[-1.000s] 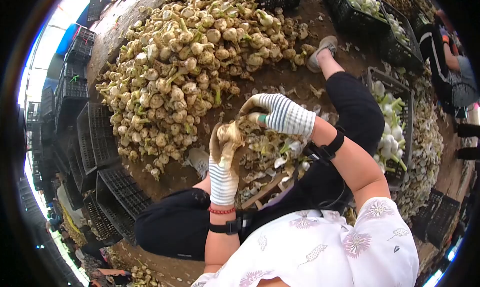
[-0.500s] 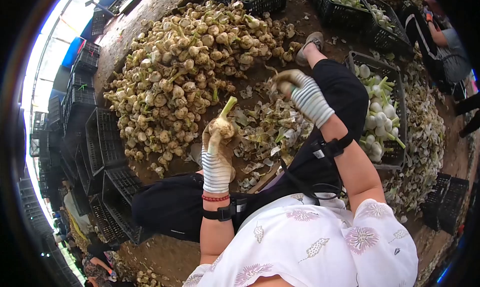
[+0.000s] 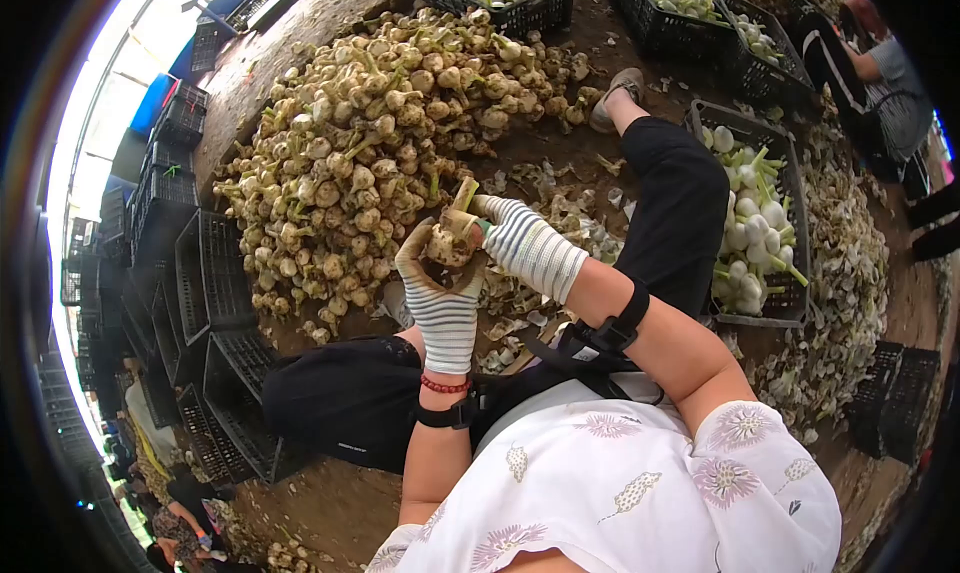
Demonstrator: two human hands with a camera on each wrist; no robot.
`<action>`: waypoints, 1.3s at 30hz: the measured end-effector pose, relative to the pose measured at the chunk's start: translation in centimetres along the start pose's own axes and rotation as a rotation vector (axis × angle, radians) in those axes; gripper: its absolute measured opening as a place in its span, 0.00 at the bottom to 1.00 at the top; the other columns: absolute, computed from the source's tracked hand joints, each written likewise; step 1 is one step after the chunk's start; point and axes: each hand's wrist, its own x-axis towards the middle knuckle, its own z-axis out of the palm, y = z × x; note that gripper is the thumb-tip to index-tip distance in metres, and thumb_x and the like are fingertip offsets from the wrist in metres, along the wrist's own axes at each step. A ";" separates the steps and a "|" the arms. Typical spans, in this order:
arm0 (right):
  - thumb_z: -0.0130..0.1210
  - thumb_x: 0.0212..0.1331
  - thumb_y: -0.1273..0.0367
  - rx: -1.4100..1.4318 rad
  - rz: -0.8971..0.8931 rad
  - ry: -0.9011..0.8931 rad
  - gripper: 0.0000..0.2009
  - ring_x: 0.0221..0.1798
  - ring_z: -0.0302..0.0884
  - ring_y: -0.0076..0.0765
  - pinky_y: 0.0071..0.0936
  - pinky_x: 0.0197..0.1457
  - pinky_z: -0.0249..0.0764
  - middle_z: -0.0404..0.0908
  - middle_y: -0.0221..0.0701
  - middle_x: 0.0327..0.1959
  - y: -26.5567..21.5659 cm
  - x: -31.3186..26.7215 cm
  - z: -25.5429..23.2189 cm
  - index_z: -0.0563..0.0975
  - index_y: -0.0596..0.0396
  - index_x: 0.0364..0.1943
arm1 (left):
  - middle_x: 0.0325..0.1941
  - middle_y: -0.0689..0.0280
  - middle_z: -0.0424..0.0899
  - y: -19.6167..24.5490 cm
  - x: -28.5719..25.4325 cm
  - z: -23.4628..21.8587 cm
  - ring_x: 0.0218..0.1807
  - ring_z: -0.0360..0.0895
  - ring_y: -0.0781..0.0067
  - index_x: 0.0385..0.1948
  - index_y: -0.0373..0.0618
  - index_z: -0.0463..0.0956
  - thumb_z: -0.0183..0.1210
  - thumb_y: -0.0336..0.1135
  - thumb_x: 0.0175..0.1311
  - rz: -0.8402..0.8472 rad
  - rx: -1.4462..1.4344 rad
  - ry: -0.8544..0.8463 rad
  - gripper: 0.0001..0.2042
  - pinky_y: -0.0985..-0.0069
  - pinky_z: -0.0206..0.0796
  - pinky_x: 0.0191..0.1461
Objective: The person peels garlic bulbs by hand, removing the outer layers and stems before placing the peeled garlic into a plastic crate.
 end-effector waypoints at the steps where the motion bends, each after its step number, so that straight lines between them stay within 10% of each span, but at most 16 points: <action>1: 0.61 0.60 0.51 -0.001 0.000 -0.003 0.28 0.41 0.75 0.21 0.23 0.46 0.75 0.80 0.28 0.38 -0.1 0.0 0.0 0.75 0.61 0.53 | 0.60 0.61 0.68 0.0 0.0 0.0 0.61 0.68 0.65 0.59 0.43 0.62 0.71 0.23 0.46 -0.003 -0.005 -0.002 0.35 0.70 0.61 0.67; 4: 0.58 0.65 0.63 -0.147 0.013 -0.040 0.21 0.40 0.75 0.21 0.23 0.44 0.76 0.81 0.27 0.38 -0.4 0.1 -0.6 0.74 0.62 0.57 | 0.60 0.61 0.69 0.2 -0.3 -0.2 0.60 0.69 0.66 0.58 0.44 0.63 0.72 0.23 0.46 -0.051 -0.078 -0.006 0.35 0.70 0.63 0.66; 21: 0.55 0.67 0.65 -0.326 0.054 -0.178 0.16 0.42 0.74 0.21 0.24 0.46 0.74 0.82 0.28 0.41 -3.5 -0.4 -1.3 0.75 0.61 0.54 | 0.61 0.62 0.66 0.6 0.0 -1.0 0.62 0.67 0.66 0.59 0.45 0.62 0.70 0.23 0.49 -0.080 -0.203 -0.072 0.33 0.67 0.65 0.67; 29: 0.54 0.62 0.72 -0.566 -0.063 0.061 0.12 0.35 0.71 0.25 0.26 0.41 0.72 0.79 0.31 0.33 -2.4 -0.1 -0.4 0.78 0.61 0.47 | 0.57 0.62 0.70 1.7 -0.1 -0.4 0.60 0.69 0.67 0.59 0.45 0.62 0.68 0.29 0.54 -0.224 -0.403 -0.010 0.30 0.69 0.64 0.66; 32: 0.54 0.61 0.72 -0.388 -0.092 -0.012 0.11 0.34 0.71 0.21 0.23 0.39 0.72 0.80 0.27 0.31 -1.2 0.0 -1.9 0.79 0.61 0.46 | 0.53 0.63 0.73 2.8 0.4 -1.8 0.57 0.72 0.67 0.58 0.46 0.63 0.63 0.43 0.62 -0.651 -0.869 0.003 0.26 0.68 0.69 0.60; 33: 0.55 0.61 0.72 -0.273 -0.084 -0.056 0.11 0.33 0.71 0.19 0.21 0.38 0.72 0.80 0.26 0.30 -1.1 -0.3 -2.4 0.79 0.60 0.46 | 0.49 0.63 0.76 0.3 -0.6 -1.9 0.50 0.75 0.68 0.56 0.47 0.64 0.57 0.54 0.65 -0.523 -1.000 -0.017 0.26 0.67 0.72 0.52; 39: 0.62 0.56 0.70 0.243 0.328 0.092 0.15 0.29 0.78 0.22 0.20 0.32 0.76 0.82 0.28 0.31 -0.4 -1.9 -2.2 0.78 0.61 0.48 | 0.43 0.66 0.77 -1.3 0.8 -1.1 0.39 0.74 0.75 0.52 0.47 0.69 0.57 0.41 0.69 -0.833 -0.729 0.124 0.15 0.77 0.72 0.41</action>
